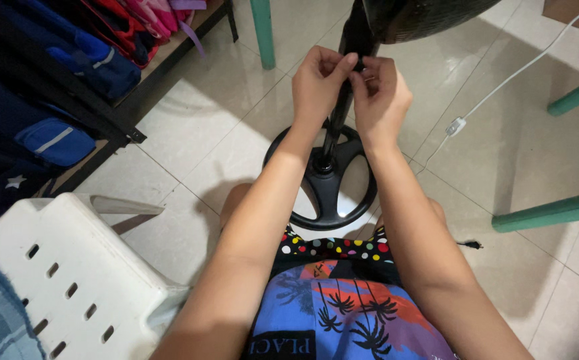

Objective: The person reassembles an electric fan by hand, attaching the motor housing to the stand, securing it with a knob, and then attaching the front fan cage.

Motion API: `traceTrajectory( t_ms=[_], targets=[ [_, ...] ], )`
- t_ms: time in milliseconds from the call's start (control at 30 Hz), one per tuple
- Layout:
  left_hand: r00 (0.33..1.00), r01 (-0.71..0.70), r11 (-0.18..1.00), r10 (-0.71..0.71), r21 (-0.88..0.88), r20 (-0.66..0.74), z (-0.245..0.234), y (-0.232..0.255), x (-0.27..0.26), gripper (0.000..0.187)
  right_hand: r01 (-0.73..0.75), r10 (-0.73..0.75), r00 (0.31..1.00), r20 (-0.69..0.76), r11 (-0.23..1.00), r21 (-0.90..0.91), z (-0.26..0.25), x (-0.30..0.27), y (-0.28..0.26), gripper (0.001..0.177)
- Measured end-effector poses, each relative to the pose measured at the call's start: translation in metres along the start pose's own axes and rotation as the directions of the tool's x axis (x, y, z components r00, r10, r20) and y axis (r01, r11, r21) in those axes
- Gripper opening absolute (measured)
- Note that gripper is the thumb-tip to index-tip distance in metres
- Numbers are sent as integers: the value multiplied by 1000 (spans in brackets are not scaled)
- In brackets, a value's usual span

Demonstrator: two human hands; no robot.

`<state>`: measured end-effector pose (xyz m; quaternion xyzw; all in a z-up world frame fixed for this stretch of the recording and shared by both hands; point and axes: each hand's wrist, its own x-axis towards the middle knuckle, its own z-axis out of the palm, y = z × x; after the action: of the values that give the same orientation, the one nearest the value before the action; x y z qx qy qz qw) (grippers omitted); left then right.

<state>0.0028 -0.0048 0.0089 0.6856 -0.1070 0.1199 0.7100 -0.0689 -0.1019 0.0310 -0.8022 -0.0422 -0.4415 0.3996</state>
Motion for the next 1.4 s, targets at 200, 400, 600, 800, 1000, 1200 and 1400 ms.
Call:
traceTrajectory(
  t_ms=[200, 400, 600, 800, 1000, 1200, 1400],
  targets=[
    [996, -86, 995, 85, -40, -35, 1, -10, -1, 17, -110, 110, 994, 11, 994, -5, 5, 5, 4, 28],
    [999, 1, 1000, 0, -25, 38, 0, -31, 12, 16, -88, 88, 996, -33, 996, 4, 7, 4, -4, 34],
    [931, -260, 959, 279, -112, 234, 0, -54, 51, 52, 31, -31, 1000, 2, 996, -84, 10, 2, -3, 24],
    [742, 84, 963, 110, -255, 661, -2, -68, 83, 76, -89, 89, 995, -38, 996, 1, 13, 1, 4, 27],
    [656, 377, 891, -64, -253, 752, -17, -107, 66, 73, -129, 134, 990, -48, 987, 96, 18, 0, 7, 28],
    [699, 154, 983, -39, -96, 714, -8, -132, 61, 88, -56, 66, 997, -37, 972, 226, 24, 3, 14, 27],
    [801, -94, 992, 122, -78, 586, 13, -123, 45, 74, -154, 159, 987, 4, 952, 266, 18, 3, 27, 28]
  ],
)
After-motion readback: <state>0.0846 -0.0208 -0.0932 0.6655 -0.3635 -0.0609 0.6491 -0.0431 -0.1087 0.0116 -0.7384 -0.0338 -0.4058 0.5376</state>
